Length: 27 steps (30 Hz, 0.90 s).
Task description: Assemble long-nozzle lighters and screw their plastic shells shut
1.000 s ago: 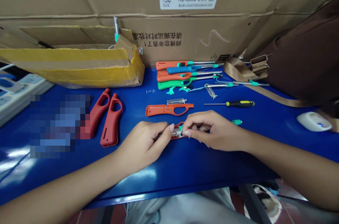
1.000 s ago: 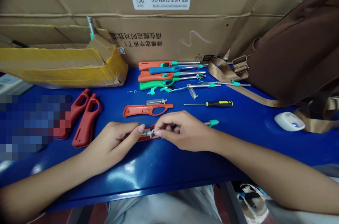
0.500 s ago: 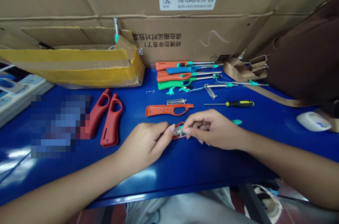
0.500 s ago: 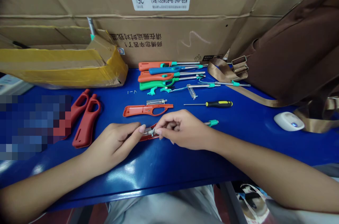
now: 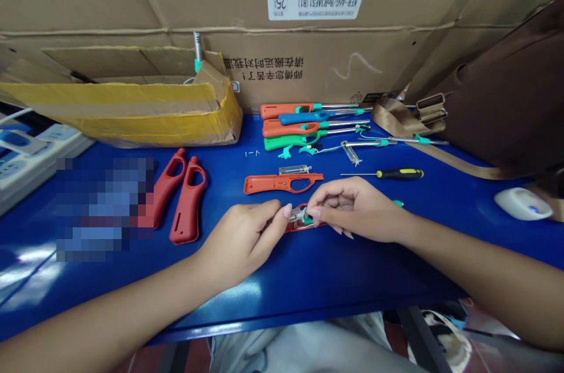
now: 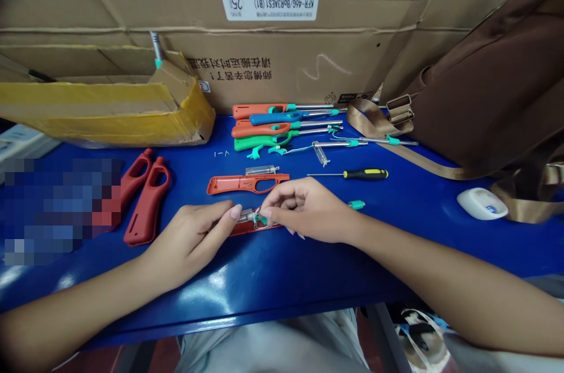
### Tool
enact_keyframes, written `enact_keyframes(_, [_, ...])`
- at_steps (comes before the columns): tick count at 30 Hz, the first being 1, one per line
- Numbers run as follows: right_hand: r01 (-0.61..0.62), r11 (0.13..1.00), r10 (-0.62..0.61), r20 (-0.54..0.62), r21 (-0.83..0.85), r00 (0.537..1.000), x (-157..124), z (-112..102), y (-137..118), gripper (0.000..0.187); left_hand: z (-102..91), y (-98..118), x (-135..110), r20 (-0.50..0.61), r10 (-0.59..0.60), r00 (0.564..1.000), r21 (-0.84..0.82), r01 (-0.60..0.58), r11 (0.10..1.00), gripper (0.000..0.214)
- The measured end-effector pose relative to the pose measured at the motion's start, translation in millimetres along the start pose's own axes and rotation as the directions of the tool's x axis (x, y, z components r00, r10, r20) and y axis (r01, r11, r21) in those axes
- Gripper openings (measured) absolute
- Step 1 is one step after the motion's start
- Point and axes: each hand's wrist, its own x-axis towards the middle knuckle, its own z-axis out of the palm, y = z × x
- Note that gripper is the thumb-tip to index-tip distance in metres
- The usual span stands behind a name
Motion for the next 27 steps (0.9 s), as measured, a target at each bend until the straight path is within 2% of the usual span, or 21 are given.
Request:
enact_keyframes(13, [-0.002, 0.999, 0.002, -0.011, -0.033, 1.0, 0.1, 0.7, 1.1, 0.017, 1.7, 0.6, -1.7, 0.077, -0.005, 0.997, 0.084, -0.001, 0.996, 0.038])
enact_keyframes(21, [-0.025, 1.0, 0.025, 0.0, -0.01, 1.0, -0.8, 2.4, 0.5, 0.014, 1.6, -0.2, -1.9, 0.079, 0.016, 0.997, 0.142, -0.027, 0.989, 0.038])
enact_keyframes(27, [-0.034, 0.998, 0.036, -0.051, 0.044, 0.998, -2.3, 7.0, -3.5, 0.019, 1.2, 1.4, -2.3, 0.079, 0.021, 0.997, 0.134, -0.032, 0.991, 0.036])
